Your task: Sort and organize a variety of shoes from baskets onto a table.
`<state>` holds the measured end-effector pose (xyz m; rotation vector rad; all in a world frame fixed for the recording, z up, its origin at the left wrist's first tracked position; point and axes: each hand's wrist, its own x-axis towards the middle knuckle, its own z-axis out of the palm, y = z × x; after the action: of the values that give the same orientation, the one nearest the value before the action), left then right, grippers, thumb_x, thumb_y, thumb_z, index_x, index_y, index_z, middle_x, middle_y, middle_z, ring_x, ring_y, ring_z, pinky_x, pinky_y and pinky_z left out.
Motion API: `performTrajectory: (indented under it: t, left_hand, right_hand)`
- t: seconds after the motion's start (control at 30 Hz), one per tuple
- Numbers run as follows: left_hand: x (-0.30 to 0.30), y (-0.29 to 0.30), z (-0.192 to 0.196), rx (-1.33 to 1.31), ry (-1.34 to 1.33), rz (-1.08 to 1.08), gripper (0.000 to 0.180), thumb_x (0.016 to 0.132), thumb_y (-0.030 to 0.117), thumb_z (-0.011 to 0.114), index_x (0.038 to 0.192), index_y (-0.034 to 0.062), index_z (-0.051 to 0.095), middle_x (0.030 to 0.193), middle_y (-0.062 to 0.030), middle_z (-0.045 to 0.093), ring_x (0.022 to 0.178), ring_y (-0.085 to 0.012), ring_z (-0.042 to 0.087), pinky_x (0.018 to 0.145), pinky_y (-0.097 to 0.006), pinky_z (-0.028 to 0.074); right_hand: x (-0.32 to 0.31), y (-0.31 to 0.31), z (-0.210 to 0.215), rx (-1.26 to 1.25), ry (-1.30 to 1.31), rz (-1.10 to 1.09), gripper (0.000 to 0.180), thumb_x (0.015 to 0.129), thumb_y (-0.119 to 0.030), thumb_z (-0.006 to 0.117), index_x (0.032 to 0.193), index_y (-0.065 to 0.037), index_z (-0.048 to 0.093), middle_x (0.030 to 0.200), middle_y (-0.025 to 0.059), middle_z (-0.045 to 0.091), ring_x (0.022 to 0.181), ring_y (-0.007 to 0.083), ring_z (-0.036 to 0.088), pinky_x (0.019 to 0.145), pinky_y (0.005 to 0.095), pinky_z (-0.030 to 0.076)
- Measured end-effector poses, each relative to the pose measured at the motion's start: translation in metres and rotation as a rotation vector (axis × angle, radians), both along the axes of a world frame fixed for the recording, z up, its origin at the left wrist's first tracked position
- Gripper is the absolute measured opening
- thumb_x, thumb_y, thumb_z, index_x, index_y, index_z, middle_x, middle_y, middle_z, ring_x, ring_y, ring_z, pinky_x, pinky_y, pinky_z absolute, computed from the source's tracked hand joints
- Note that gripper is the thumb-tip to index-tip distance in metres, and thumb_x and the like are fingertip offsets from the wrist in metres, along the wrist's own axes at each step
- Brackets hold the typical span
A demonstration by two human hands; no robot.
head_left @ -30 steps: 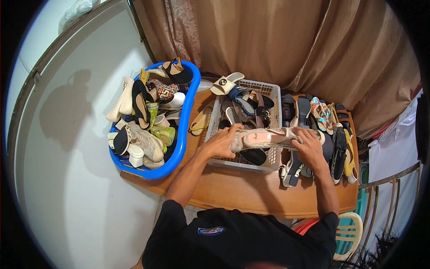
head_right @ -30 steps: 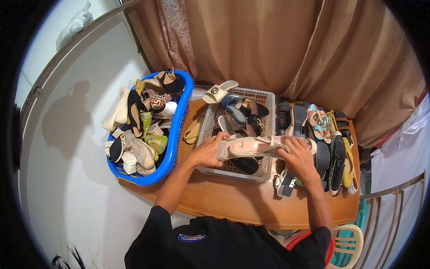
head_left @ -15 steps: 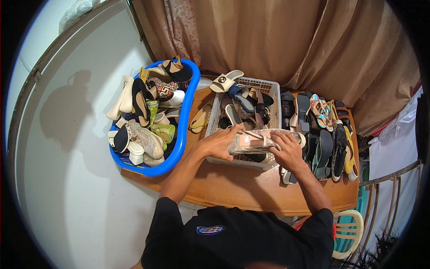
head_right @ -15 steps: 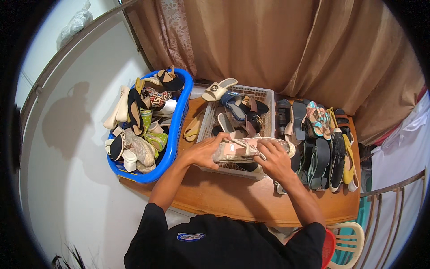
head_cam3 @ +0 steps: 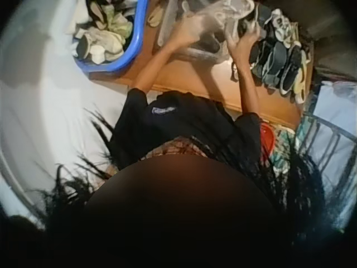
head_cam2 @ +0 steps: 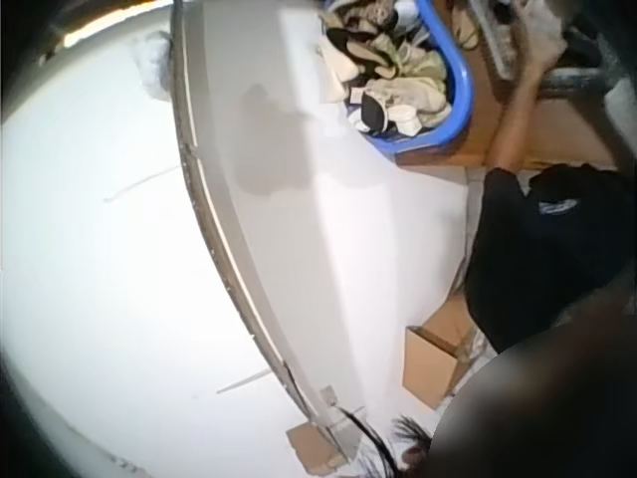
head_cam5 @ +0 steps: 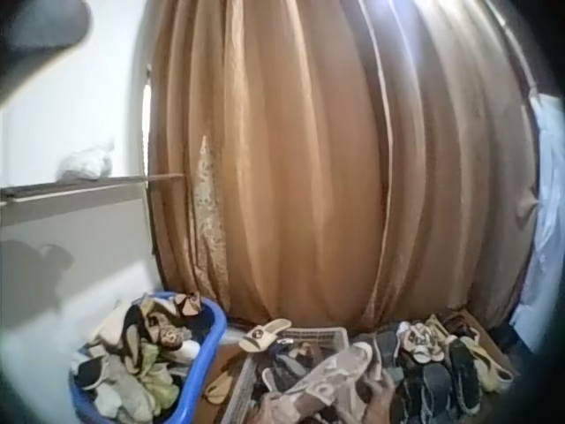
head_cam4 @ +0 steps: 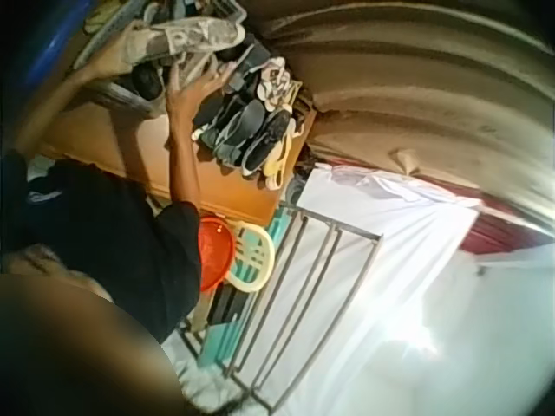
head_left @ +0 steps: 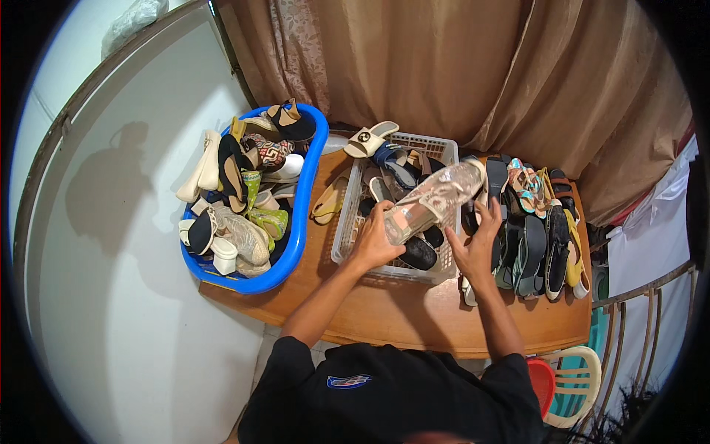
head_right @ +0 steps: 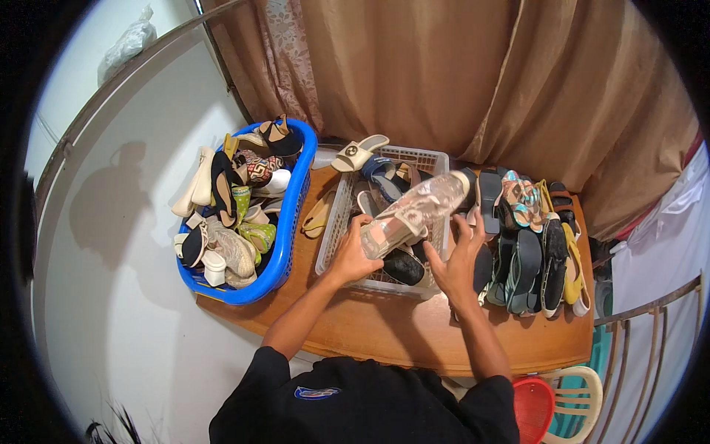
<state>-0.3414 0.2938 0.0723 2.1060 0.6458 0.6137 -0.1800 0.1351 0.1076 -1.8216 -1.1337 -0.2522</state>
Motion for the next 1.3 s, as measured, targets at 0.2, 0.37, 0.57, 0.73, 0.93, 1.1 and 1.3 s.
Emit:
performTrajectory:
  t: [0.2,0.37,0.57,0.73,0.93,1.1,1.3]
  left_hand:
    - [0.024,-0.041,0.011,0.041,-0.209,0.251,0.087,0.058,0.009,0.074,0.132,0.0086,0.028,0.119,-0.0238,0.048,0.111,-0.0417,0.048,0.095,-0.045,0.040]
    - [0.034,-0.066,-0.003,0.128,-0.278,0.164,0.094,0.057,0.014,0.078,0.135,0.0051,0.027,0.127,-0.0205,0.038,0.121,-0.0411,0.036,0.101,-0.051,0.029]
    - [0.016,-0.040,0.017,-0.331,-0.374,0.070,0.087,0.067,0.020,0.081,0.135,0.0059,0.028,0.128,-0.0145,0.041,0.123,-0.0261,0.040,0.102,-0.041,0.031]
    - [0.027,-0.034,0.039,0.409,-0.211,0.260,0.089,0.061,0.017,0.078,0.133,0.0038,0.029,0.131,-0.0220,0.034,0.122,-0.0421,0.035,0.101,-0.050,0.033]
    - [0.034,-0.008,0.008,0.112,-0.385,0.280,0.087,0.064,0.018,0.079,0.133,0.0017,0.028,0.132,-0.0260,0.035,0.122,-0.0412,0.040,0.104,-0.046,0.033]
    - [0.035,0.000,-0.031,-0.428,-0.737,0.028,0.095,0.073,0.012,0.076,0.140,0.0056,0.010,0.136,-0.0204,0.039,0.123,-0.0286,0.045,0.104,-0.040,0.036]
    - [0.039,-0.007,-0.034,-0.690,-0.877,0.125,0.086,0.078,0.005,0.070,0.140,0.0083,0.010,0.136,-0.0152,0.037,0.122,-0.0231,0.044,0.101,-0.036,0.039]
  right_hand:
    - [0.000,0.021,-0.063,0.239,1.104,0.426,0.080,0.086,-0.028,0.066,0.143,-0.009,0.014,0.137,0.0195,0.033,0.120,0.0311,0.046,0.092,0.0419,0.047]
    - [-0.019,0.043,-0.046,0.326,0.938,0.377,0.066,0.082,-0.010,0.066,0.136,-0.002,0.030,0.120,0.0141,0.052,0.099,0.0210,0.056,0.083,0.0311,0.048]
    - [0.014,0.026,-0.033,0.062,1.106,0.466,0.052,0.076,-0.007,0.064,0.124,0.001,0.045,0.108,0.0117,0.058,0.099,0.0173,0.057,0.084,0.0303,0.048]
    - [0.002,0.025,-0.033,-0.165,0.857,0.376,0.071,0.075,-0.011,0.065,0.138,0.005,0.035,0.120,0.0171,0.056,0.107,0.0225,0.055,0.091,0.0295,0.043]
    - [-0.008,0.022,-0.043,-0.193,0.916,0.496,0.072,0.072,-0.012,0.066,0.137,0.002,0.039,0.121,0.0158,0.056,0.110,0.0226,0.053,0.094,0.0316,0.041]
    - [-0.002,0.021,-0.037,-0.327,1.053,0.678,0.069,0.070,-0.013,0.068,0.134,-0.001,0.045,0.118,0.0119,0.058,0.107,0.0200,0.053,0.094,0.0306,0.040]
    - [0.006,0.020,-0.047,-0.339,1.175,0.754,0.056,0.088,-0.019,0.058,0.138,-0.001,0.041,0.123,0.0124,0.054,0.108,0.0180,0.052,0.093,0.0299,0.040]
